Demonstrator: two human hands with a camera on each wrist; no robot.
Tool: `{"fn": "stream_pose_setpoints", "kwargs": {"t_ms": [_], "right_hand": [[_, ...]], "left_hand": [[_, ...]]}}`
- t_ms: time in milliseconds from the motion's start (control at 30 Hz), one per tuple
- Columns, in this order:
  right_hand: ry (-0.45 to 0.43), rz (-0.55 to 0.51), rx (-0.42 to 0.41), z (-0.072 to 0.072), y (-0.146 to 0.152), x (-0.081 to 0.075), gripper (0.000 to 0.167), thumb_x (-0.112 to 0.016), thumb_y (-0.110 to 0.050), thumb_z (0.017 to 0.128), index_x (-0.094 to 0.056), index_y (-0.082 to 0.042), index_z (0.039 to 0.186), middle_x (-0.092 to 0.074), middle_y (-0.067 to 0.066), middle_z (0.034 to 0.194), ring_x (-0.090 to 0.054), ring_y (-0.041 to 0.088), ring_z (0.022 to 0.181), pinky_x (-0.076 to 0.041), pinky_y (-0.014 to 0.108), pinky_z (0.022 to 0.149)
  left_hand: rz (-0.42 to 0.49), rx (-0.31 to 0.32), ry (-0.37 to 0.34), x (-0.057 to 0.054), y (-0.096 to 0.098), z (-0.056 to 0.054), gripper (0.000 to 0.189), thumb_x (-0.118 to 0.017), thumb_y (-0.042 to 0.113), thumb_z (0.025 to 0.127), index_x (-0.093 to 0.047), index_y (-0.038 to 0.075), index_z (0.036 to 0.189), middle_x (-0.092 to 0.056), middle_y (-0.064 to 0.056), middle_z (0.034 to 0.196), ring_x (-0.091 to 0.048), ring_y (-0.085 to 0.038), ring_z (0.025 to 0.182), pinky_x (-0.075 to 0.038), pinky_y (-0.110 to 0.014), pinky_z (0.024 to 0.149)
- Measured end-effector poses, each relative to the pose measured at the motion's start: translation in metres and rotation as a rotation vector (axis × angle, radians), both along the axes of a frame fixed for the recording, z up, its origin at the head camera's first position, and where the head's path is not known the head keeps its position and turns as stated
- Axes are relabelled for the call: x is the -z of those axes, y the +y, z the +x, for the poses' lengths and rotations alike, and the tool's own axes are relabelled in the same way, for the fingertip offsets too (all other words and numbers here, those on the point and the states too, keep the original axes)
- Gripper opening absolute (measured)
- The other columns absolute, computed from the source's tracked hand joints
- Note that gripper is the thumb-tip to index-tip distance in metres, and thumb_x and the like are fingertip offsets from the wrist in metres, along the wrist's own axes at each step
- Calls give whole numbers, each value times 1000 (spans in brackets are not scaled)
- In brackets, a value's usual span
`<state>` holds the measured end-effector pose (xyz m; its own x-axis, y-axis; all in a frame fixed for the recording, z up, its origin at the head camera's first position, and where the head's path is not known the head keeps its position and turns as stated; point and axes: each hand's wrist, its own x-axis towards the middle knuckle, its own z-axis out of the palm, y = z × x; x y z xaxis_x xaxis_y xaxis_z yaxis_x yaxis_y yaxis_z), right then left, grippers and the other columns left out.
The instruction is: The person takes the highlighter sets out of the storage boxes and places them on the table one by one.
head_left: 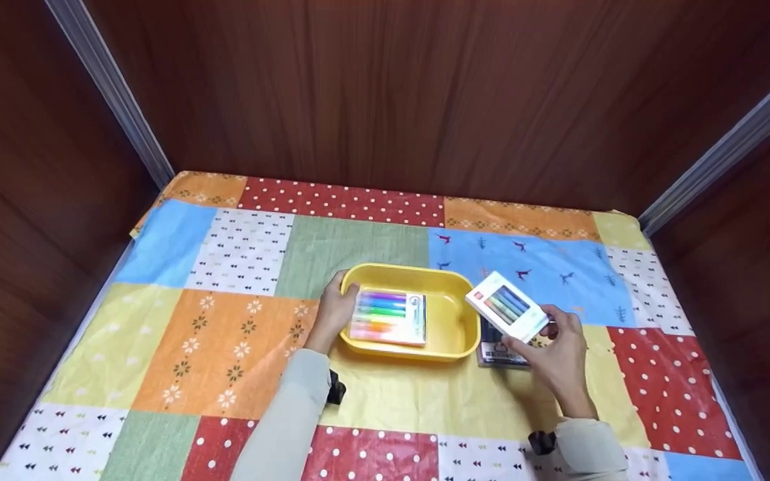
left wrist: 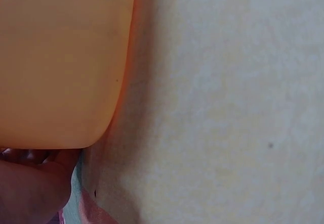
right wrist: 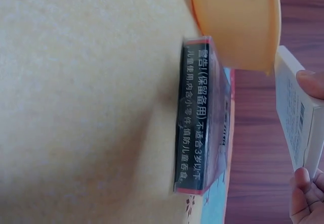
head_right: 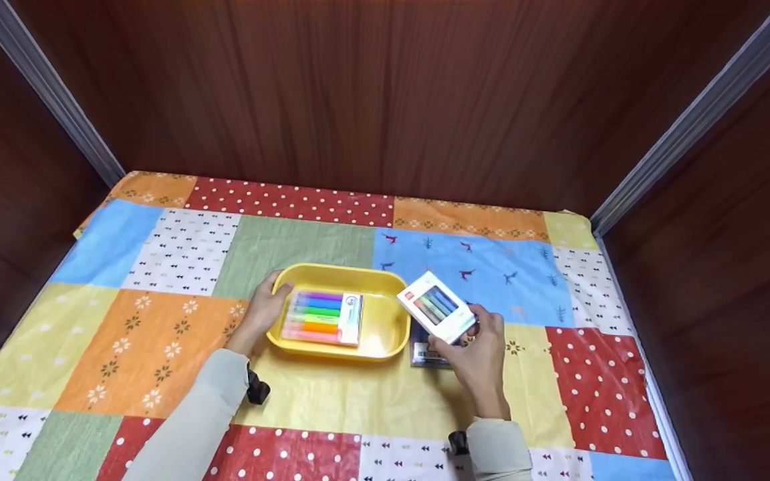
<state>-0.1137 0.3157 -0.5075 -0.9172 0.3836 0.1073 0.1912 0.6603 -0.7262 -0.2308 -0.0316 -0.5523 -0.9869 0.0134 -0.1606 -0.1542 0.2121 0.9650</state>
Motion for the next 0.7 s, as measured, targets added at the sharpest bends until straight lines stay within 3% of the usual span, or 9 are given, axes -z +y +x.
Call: {"fn": "stream_pose_setpoints", "kwargs": {"t_ms": [300,700], "right_hand": [[74,-14,62,0,3,2,74,-96,-27,65,-60,-6,127,-44,8,100,-43,23,86,-33,20,70],[65,-52,159,7,5,9,76,-93,-30,69,-56,-4,130,-44,7,102,-40,17,87,-32,21,69]], "left_hand": [[4,-5,25,0,-2,0,37,-49,15,104,-53,6,140,-63,-17,132,-59,-29,118,-45,-47,108],[3,-11,21,0,-1,2,39,-50,15,103,-53,6,141,-62,-18,134,-58,-30,121,-44,-48,110]]}}
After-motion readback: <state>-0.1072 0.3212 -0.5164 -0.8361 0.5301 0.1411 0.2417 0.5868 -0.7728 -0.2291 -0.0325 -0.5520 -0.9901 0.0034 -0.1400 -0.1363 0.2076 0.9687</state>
